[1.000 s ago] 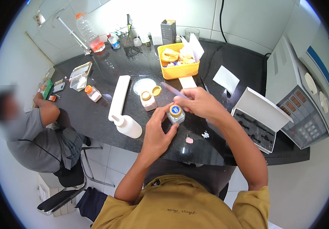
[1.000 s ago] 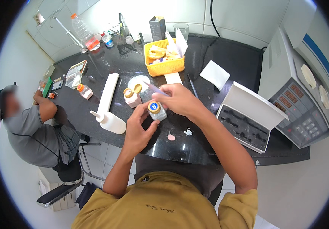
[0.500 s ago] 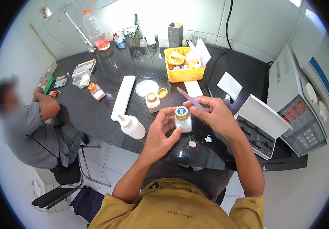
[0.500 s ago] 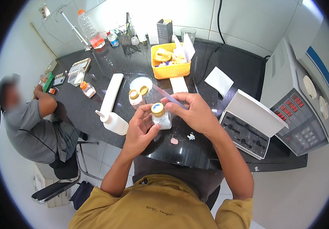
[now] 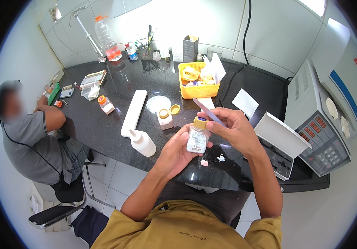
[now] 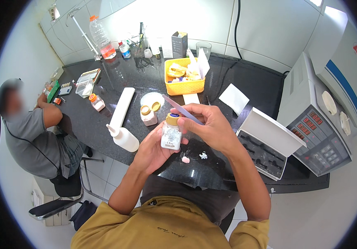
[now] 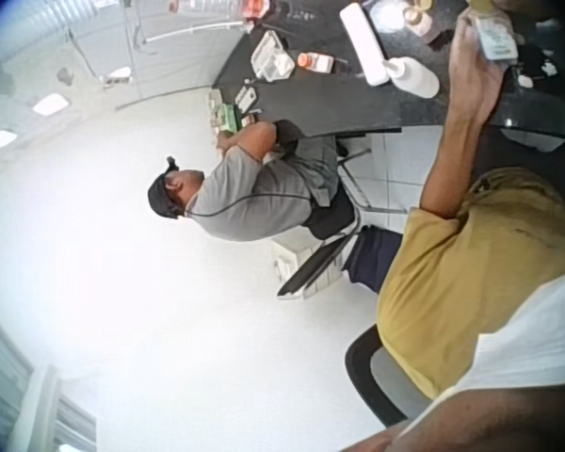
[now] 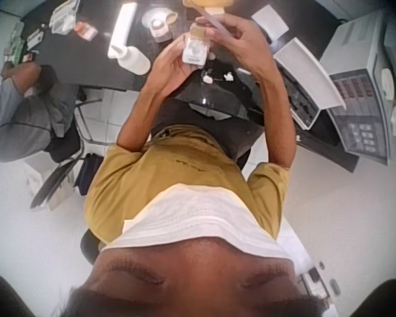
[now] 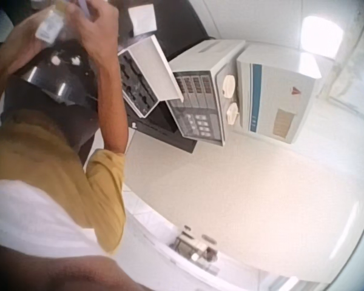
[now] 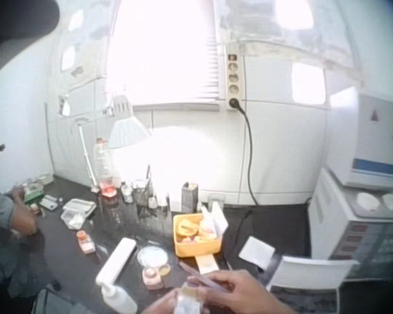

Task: The person opens a white box and removes a small tool. They scoop a pink powder from a jar and a white powder from another jar onto the table, then add liquid from a squeeze bottle. The person mixes the powders and liquid together with the tool, then wipes the tool with a tissue.

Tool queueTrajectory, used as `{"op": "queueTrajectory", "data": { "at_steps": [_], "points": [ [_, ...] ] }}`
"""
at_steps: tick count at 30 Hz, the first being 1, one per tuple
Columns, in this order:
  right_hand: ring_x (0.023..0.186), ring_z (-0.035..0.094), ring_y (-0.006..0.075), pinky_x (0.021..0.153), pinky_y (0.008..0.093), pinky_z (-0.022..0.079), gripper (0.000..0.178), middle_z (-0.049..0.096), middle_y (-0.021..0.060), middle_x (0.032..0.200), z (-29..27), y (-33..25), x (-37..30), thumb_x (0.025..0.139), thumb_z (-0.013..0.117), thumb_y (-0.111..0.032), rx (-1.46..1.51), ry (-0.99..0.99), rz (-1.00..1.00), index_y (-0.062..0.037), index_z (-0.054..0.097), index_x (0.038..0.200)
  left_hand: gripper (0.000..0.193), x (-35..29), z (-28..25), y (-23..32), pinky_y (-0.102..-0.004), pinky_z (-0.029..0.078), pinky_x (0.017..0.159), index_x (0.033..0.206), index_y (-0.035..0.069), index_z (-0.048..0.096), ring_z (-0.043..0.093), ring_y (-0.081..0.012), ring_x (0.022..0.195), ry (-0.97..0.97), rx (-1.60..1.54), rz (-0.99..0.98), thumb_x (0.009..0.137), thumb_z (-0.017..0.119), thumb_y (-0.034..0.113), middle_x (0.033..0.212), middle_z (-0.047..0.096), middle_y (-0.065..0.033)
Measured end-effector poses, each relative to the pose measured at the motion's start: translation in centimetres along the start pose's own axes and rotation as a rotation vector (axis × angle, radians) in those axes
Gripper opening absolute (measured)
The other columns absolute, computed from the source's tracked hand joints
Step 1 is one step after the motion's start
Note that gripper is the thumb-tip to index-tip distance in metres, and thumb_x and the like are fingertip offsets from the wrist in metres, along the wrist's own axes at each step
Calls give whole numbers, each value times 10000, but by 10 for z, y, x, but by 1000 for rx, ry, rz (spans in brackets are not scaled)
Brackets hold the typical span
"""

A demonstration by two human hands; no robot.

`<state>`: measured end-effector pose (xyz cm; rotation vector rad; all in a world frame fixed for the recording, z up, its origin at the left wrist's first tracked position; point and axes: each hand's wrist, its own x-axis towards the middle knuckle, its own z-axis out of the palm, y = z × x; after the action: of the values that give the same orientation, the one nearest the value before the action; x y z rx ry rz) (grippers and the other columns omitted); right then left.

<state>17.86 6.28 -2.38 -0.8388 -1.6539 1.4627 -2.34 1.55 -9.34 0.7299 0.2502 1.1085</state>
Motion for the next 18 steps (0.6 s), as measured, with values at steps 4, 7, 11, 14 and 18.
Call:
{"op": "queueTrajectory", "data": {
  "at_steps": [4,7,11,14,18],
  "points": [
    [816,606,39,763,230,499,351,710,8,934,3,-2,-1,967,741,-193,0,14,-4,20,704,1244,481,1,-4,-3,-341,578,887,1451,14,424,674,-294,1164,13,-49,-47,1118,418,361,1331,622,-185],
    [807,606,41,744,230,500,346,719,17,932,5,-9,-2,947,763,-201,9,34,24,16,715,1213,471,2,-1,-4,-332,584,879,1464,24,417,677,-298,1166,-16,-116,-91,1136,358,356,1336,626,-182],
    [818,621,52,746,236,508,355,735,31,982,2,-9,0,908,807,-233,-112,103,10,2,731,1162,486,2,14,-1,-334,582,884,1468,24,425,670,-292,1184,72,-71,-76,1140,347,374,1330,624,-159],
    [833,639,67,759,243,515,364,736,39,995,2,-10,2,888,828,-255,-144,125,-12,-7,738,1139,489,2,14,-3,-342,577,895,1462,23,436,673,-282,1171,112,16,-70,1141,345,381,1326,619,-143],
    [843,652,80,775,252,518,355,730,45,986,4,-10,1,906,807,-225,-126,109,-52,2,733,1169,489,1,7,-8,-343,569,888,1455,24,442,682,-259,1109,117,-3,-39,1142,342,386,1325,615,-130]
  ]
}}
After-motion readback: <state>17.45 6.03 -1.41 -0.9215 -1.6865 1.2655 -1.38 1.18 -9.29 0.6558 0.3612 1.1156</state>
